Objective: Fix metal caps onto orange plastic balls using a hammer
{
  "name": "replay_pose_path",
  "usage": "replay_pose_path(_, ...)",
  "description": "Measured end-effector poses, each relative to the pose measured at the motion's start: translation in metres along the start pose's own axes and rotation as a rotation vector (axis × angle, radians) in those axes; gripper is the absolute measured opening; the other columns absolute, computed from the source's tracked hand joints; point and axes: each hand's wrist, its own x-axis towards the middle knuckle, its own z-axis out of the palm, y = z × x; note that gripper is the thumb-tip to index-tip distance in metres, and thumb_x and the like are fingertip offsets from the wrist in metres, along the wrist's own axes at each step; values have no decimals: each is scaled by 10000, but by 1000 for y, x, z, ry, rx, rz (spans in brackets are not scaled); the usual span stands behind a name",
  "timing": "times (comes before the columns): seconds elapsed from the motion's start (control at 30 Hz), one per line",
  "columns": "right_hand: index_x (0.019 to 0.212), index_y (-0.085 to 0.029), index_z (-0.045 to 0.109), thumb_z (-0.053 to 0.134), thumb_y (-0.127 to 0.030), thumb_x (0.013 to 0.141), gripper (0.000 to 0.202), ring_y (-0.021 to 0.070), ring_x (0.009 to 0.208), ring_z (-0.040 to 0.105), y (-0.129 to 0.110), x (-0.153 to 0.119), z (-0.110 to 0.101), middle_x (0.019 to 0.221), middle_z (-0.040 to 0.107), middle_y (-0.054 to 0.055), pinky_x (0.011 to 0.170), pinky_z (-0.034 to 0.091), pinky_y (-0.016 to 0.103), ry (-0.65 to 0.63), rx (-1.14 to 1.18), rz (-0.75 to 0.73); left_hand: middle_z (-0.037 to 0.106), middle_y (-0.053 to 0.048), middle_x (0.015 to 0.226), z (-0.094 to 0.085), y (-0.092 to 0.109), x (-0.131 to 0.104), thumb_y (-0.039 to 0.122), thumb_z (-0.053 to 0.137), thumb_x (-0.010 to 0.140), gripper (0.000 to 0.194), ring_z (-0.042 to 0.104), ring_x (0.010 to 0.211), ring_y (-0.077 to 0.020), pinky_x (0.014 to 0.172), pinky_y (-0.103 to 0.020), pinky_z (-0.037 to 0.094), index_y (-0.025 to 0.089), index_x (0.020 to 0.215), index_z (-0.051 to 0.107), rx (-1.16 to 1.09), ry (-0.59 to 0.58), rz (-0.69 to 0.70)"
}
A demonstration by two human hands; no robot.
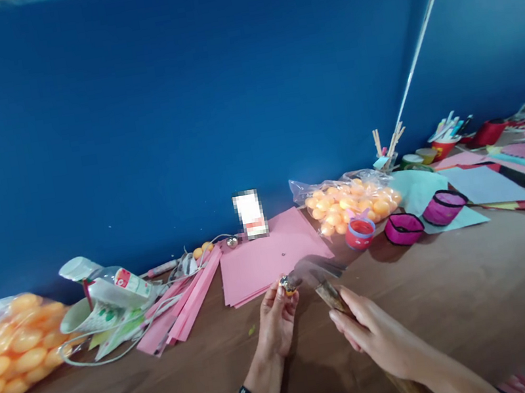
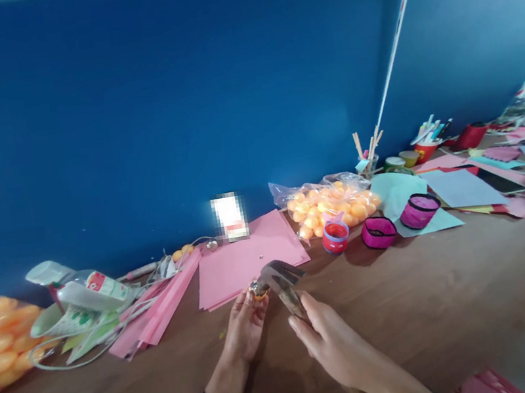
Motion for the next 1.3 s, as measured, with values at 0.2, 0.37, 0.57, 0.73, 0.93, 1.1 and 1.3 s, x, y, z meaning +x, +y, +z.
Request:
replay_pose_path(0.2, 896, -198, 454, 360, -355, 901, 183, 121, 552, 492, -2, -4, -3, 618, 483, -35, 553, 406, 236, -11, 42, 14, 677, -10, 841, 1, 1, 1, 186, 684, 681, 174, 632, 793, -101, 775, -211, 476, 173, 850, 646, 30, -7, 19)
replay_pose_path(0.37, 933, -188, 461, 370, -341, 898, 181, 121, 567, 494, -2, -3, 0, 624, 484, -32, 557, 408, 234, -29, 53, 30, 665, 9, 802, 0, 0, 2, 190, 701, 661, 170, 626, 740, -85, 784, -226, 476, 180, 815, 632, 34, -8, 16)
replay_pose_path(0.57, 946, -184, 465, 375, -332, 894, 181, 117, 561, 488, -5, -4, -1, 632, 497, -24, 547, 416, 226, -19, 69, 23, 659, 7, 787, 1, 0, 0, 215, 709, 652, 191, 638, 772, -108, 708, -195, 486, 182, 812, 611, 60, 32, 11)
replay_pose_path(0.73, 931, -184, 470, 370, -340, 895, 189, 120, 555, 491, -2, -4, 2, 631, 496, -21, 538, 424, 226, -28, 75, 42, 669, 2, 851, 2, 1, -3, 204, 686, 679, 274, 648, 765, -120, 615, -173, 484, 238, 934, 592, 86, 15, -47)
replay_pose_path(0.93, 910, -187, 469, 371, -343, 896, 185, 116, 536, 482, -5, -4, -2, 604, 475, -37, 546, 412, 230, -6, 76, 21, 674, -26, 939, 3, 1, 0, 188, 695, 667, 319, 644, 834, -138, 752, -202, 491, 203, 982, 639, 55, 22, 16)
replay_pose_path(1.1, 899, -194, 456, 362, -357, 898, 189, 117, 534, 483, -9, -4, -3, 595, 473, -41, 537, 408, 229, 7, 63, 32, 678, -32, 945, 3, 0, 0, 202, 677, 687, 334, 644, 861, -156, 764, -221, 498, 209, 1019, 638, 50, 22, 20)
replay_pose_path(1.3, 866, -185, 473, 386, -356, 885, 193, 126, 556, 505, -5, -3, -1, 605, 500, -25, 540, 409, 233, 5, 47, 15, 682, -14, 908, 1, -1, -1, 193, 648, 718, 398, 640, 812, -115, 782, -244, 488, 250, 1108, 588, 70, 4, 4)
